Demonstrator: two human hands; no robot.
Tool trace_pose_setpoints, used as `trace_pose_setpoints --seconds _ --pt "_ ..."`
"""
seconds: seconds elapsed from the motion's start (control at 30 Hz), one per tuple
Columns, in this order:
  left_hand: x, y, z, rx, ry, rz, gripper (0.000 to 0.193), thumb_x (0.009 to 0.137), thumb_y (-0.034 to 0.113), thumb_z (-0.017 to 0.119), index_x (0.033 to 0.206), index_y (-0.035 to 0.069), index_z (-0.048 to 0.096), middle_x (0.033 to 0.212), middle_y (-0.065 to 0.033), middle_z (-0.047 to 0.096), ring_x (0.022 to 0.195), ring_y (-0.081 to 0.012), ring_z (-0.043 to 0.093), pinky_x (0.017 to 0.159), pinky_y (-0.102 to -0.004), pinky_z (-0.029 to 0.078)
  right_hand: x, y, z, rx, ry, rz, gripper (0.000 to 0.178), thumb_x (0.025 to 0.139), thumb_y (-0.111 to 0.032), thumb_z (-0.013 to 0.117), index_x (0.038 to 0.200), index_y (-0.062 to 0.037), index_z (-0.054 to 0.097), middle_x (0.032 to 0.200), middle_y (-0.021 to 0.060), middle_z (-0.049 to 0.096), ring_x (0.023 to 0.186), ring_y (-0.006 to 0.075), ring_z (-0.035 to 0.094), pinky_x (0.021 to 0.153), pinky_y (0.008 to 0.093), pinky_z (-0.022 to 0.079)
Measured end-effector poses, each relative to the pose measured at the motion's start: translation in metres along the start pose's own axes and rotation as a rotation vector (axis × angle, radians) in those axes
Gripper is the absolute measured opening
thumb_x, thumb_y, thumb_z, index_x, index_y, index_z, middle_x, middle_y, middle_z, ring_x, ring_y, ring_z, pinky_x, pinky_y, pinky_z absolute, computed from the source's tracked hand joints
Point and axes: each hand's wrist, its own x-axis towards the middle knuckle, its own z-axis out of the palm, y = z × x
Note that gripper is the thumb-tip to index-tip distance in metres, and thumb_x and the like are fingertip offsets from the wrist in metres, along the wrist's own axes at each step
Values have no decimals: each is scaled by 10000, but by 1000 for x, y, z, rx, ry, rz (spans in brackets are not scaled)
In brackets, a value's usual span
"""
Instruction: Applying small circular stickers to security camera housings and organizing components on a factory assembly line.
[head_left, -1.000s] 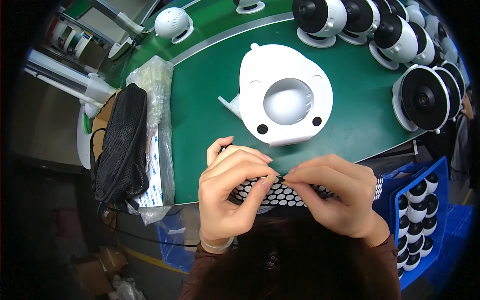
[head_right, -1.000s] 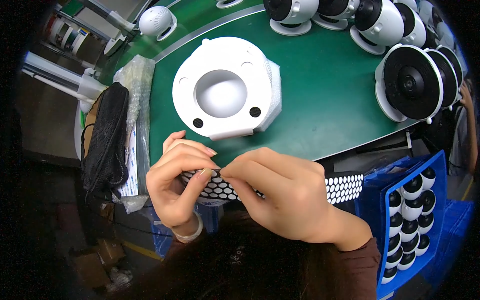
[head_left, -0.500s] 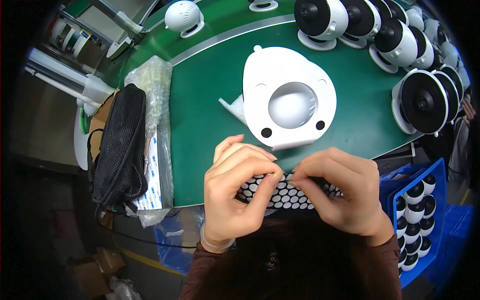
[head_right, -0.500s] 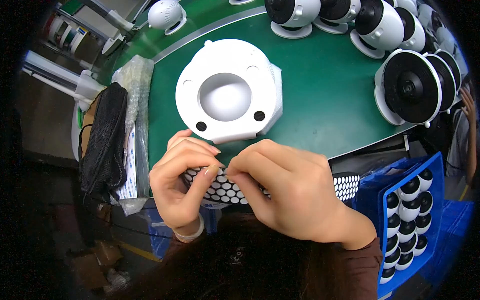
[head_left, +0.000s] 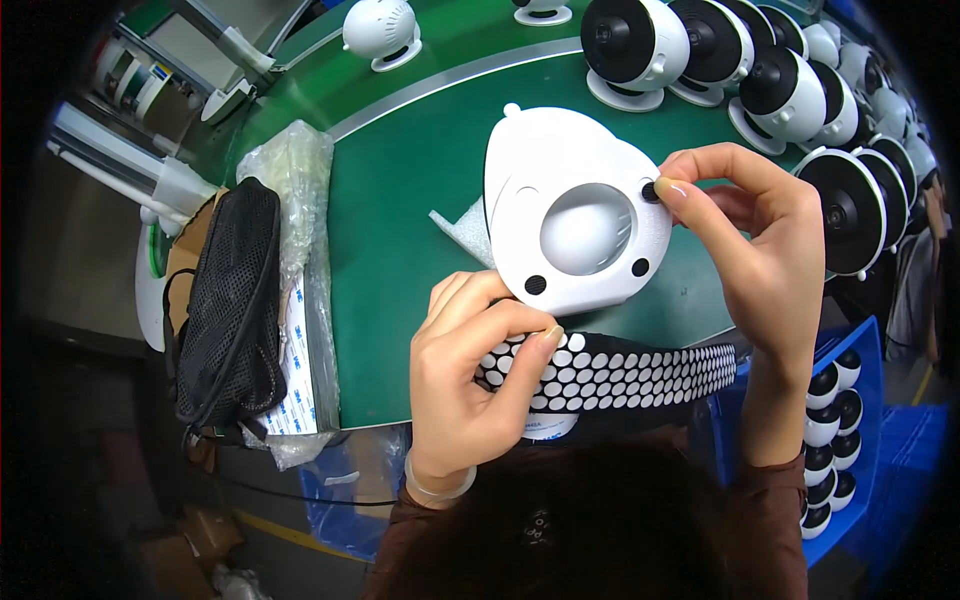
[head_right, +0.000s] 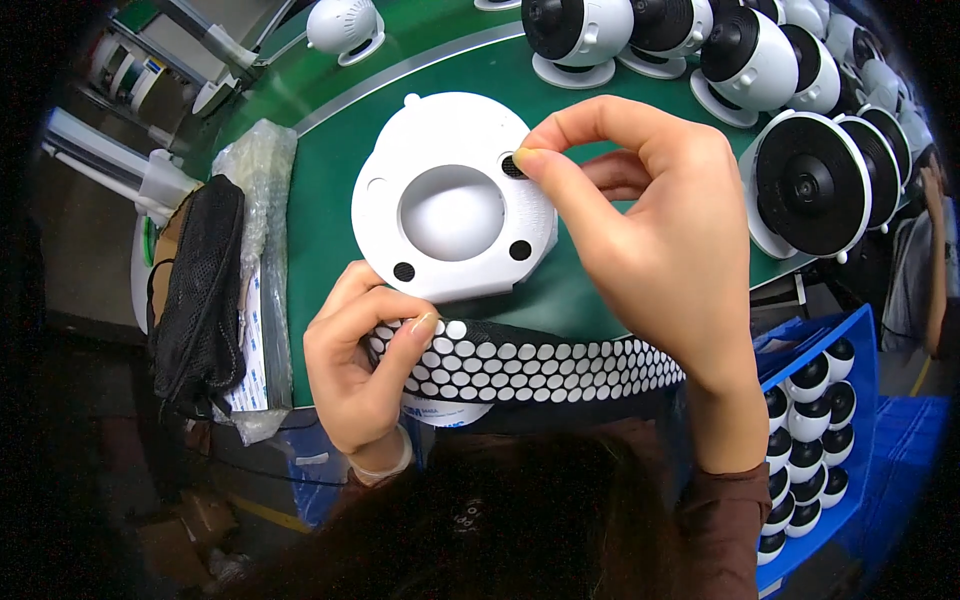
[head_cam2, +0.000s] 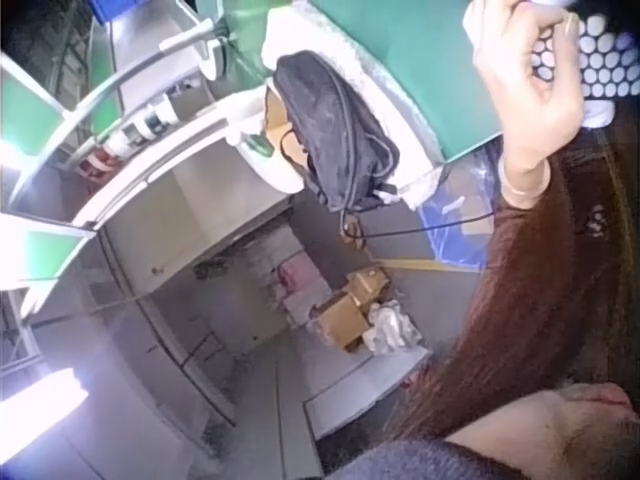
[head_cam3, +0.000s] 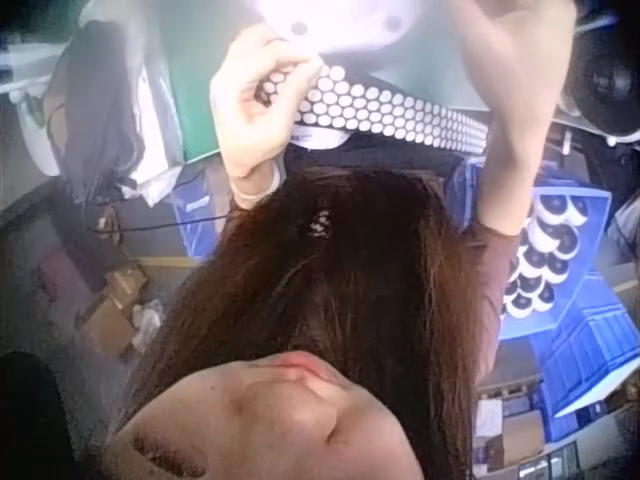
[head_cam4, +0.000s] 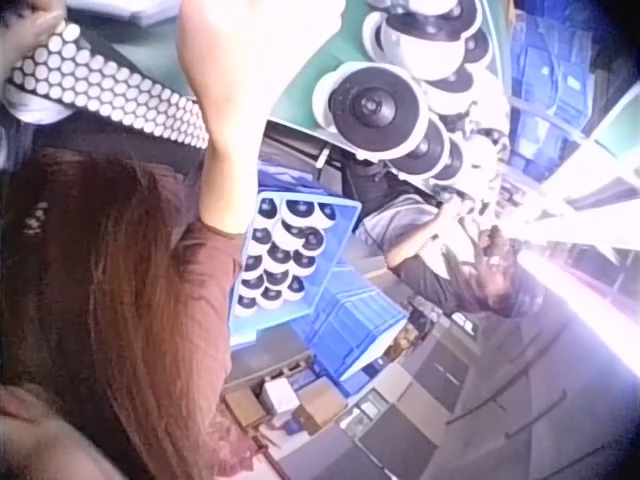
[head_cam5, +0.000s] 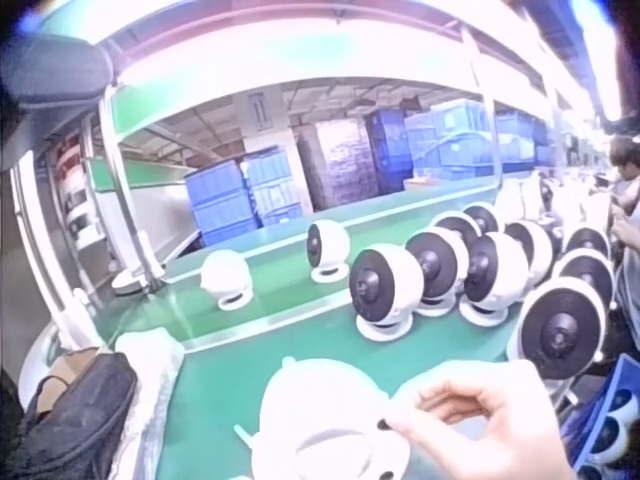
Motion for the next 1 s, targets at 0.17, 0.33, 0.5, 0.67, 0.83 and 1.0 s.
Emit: trace_pose_setpoints --seconds 0.17,0.33,0.5,0.67,0.83,1.0 --pt "1 -3 1 -15 4 23 67 647 -5 633 705 12 604 767 -77 584 686 -215 510 664 -290 356 1 -2 1 -37 -1 -11 105 771 -50 611 799 51 601 777 60 620 654 73 574 623 169 448" --pt "1 -7 1 -26 -4 65 71 642 -4 634 703 15 603 761 -71 581 671 -211 501 668 -290 348 2 -3 2 -86 7 -32 99 763 -51 618 771 45 598 757 55 617 650 71 577 623 169 448" --pt "0 -3 -3 -12 -15 59 64 647 -6 630 700 16 602 779 -75 587 692 -210 513 685 -288 351 11 0 -5 -115 -101 78 153 773 -75 625 850 42 562 760 73 627 643 83 589 612 188 465" --pt "-12 2 -3 -17 56 -47 53 646 -11 618 681 27 605 892 -100 597 735 -215 535 742 -292 368 8 12 -6 76 8 23 239 801 -36 580 1017 31 503 772 74 627 712 110 603 638 208 472" --pt "-20 2 -21 86 5 110 87 593 -9 571 672 -32 597 991 -203 553 795 -214 525 727 -299 403 -40 -6 0 -59 -332 -249 165 668 -21 663 830 2 637 804 97 621 784 203 594 681 286 464" --pt "-16 10 -20 148 -12 134 100 577 19 581 669 -8 611 860 -148 597 740 -209 535 845 -371 330 -54 -1 15 39 -503 -58 197 649 -16 699 837 -5 642 760 99 633 687 215 597 616 271 457"
